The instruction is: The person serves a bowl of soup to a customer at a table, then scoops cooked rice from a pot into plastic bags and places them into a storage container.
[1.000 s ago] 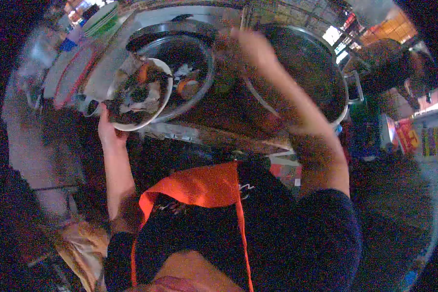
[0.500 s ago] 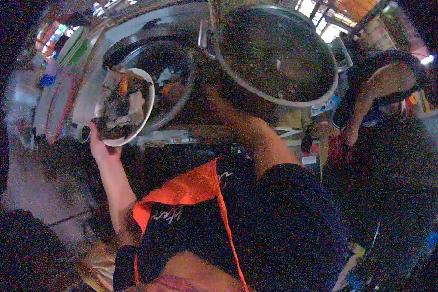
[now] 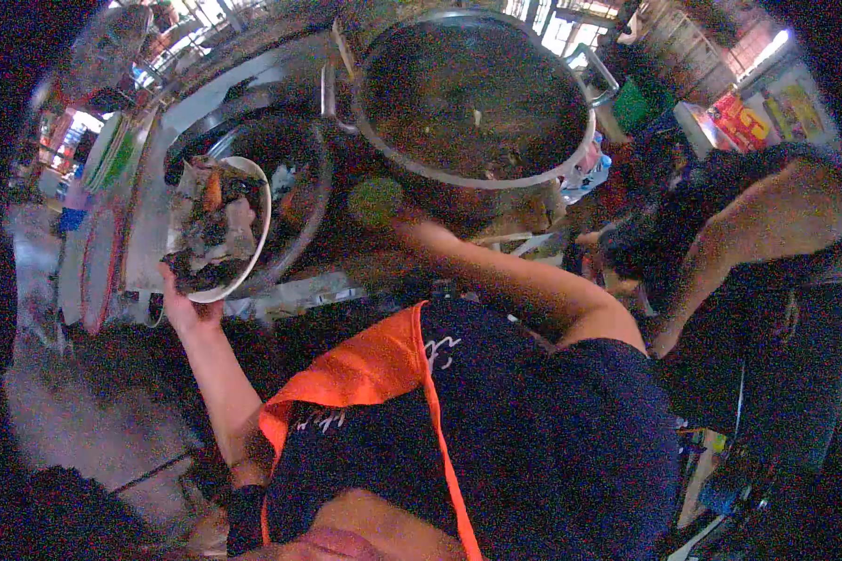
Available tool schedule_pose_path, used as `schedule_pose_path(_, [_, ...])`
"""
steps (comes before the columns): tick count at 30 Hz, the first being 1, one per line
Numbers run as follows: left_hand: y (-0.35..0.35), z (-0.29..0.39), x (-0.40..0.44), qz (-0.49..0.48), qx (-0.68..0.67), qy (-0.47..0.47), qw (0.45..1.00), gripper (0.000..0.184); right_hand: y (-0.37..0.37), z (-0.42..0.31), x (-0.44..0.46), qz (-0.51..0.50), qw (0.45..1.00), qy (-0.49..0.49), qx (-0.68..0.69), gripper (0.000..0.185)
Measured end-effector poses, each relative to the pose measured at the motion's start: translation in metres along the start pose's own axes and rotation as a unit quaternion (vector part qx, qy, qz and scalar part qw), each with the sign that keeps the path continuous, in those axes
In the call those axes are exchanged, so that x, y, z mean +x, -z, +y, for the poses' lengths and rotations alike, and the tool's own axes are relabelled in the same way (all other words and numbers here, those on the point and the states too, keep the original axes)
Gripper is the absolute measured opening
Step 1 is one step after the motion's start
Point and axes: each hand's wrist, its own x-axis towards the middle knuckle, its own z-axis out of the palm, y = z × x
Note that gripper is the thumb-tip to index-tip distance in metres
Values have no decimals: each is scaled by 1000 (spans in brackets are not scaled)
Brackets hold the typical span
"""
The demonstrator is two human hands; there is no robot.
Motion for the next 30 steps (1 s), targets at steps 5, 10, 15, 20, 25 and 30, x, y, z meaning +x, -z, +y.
schedule_pose_path(5, [-8,0,-1,-21,-6,6,1000,48,18,-93,-65,-77,955,-42,-284,13])
schedule_pose_path(10, [-29,-2,-6,32,12,-2,999,48,25,-184,-80,24,974,7,-225,13])
schedule_pose_path(15, [-41,-6,-3,19,14,20,1000,50,75,-212,20,35,893,68,-443,16])
schedule_pose_path(20, [-54,-30,22,-7,-1,43,999,50,94,-199,104,139,551,140,-811,24])
schedule_pose_path(25, [-54,-40,29,-30,-38,27,998,49,67,-176,139,103,506,121,-848,21])
schedule_pose_path(30, [-46,-48,43,-66,-61,17,996,48,53,-155,181,96,577,101,-805,25])
